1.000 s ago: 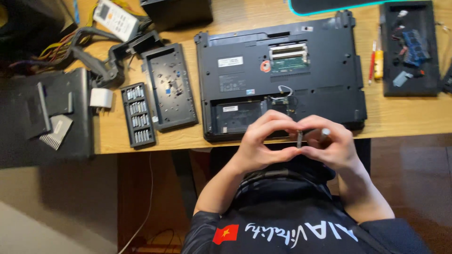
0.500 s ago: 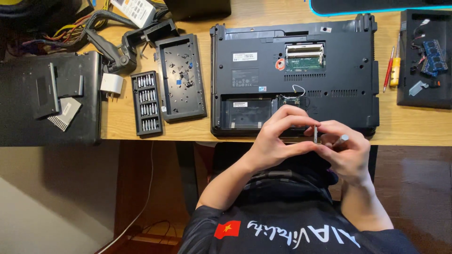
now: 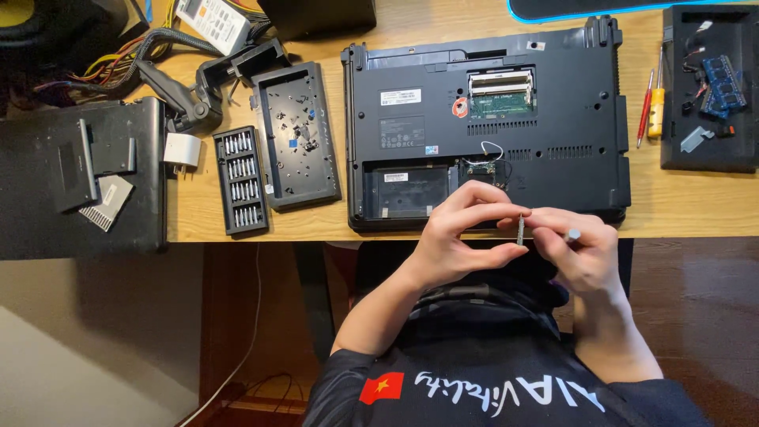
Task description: Disassemble a laptop to remove and inspect internal components.
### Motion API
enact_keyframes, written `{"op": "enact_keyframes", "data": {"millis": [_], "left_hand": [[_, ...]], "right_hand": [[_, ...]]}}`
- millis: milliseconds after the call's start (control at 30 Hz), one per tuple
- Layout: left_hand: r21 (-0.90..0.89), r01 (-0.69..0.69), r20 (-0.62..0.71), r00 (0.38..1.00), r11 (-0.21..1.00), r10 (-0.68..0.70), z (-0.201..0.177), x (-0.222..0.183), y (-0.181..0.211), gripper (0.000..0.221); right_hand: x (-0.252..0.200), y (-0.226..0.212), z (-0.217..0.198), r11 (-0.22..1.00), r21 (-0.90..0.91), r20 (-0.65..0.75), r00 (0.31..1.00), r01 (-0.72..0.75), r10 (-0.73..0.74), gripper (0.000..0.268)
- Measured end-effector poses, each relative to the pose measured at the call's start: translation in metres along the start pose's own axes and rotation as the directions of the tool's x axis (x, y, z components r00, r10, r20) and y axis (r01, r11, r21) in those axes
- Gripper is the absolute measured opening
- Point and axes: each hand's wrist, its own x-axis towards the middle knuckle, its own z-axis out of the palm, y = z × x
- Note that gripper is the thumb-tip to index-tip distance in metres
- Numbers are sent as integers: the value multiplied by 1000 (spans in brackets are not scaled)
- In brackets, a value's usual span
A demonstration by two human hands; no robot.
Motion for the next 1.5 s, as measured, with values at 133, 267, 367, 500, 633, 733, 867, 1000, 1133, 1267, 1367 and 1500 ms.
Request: {"op": "enact_keyframes", "data": {"millis": [133, 267, 367, 500, 633, 733, 867, 1000, 1133, 1267, 1367, 1500], "left_hand": [[-8, 21, -19, 1000, 1000, -21, 2, -1, -1, 41], [12, 33, -33, 999, 999, -33, 2, -1, 1, 40], [24, 40, -38, 998, 999, -39, 2, -1, 0, 40], [1, 33, -34, 999, 999, -33, 3, -2, -2, 40], [18, 51, -50, 997, 999, -50, 4, 0, 0, 40], [-246, 99, -72, 990, 964, -120, 6, -7, -21, 41], [-627, 180, -63, 958, 758, -280, 3, -5, -29, 41], [-672, 141, -88, 960, 727, -267, 3, -5, -21, 43], [-609, 74, -79, 985, 789, -154, -4, -6, -18, 43], [-533, 84, -24, 993, 842, -114, -12, -4, -4, 42], [-175, 0, -68, 998, 984, -12, -18, 1, 12, 43], [181, -46, -104, 992, 982, 65, -19, -3, 15, 48]], "right_hand": [[-2, 7, -6, 976, -216, -15, 1000, -8, 5, 42], [2, 0, 0, 976, -197, 19, 996, 91, -89, 37], [3, 0, 0, 962, -251, 31, 994, 106, -101, 33], [3, 1, 1, 957, -246, 31, 988, 156, -153, 37], [9, -20, 14, 937, -316, 33, 989, 150, -147, 34], [16, -35, 25, 919, -365, 10, 988, 147, -154, 23], [22, -50, 36, 930, -362, -153, 980, 67, -130, 31], [33, -66, 47, 906, -406, -126, 974, 122, -188, 48], [37, -66, 44, 891, -415, -85, 968, 182, -237, 46], [32, -56, 36, 944, -282, -69, 978, 171, -198, 41], [32, -53, 31, 988, -110, -64, 992, 105, -112, 41], [34, -59, 28, 985, -125, -42, 991, 118, -125, 46]]}}
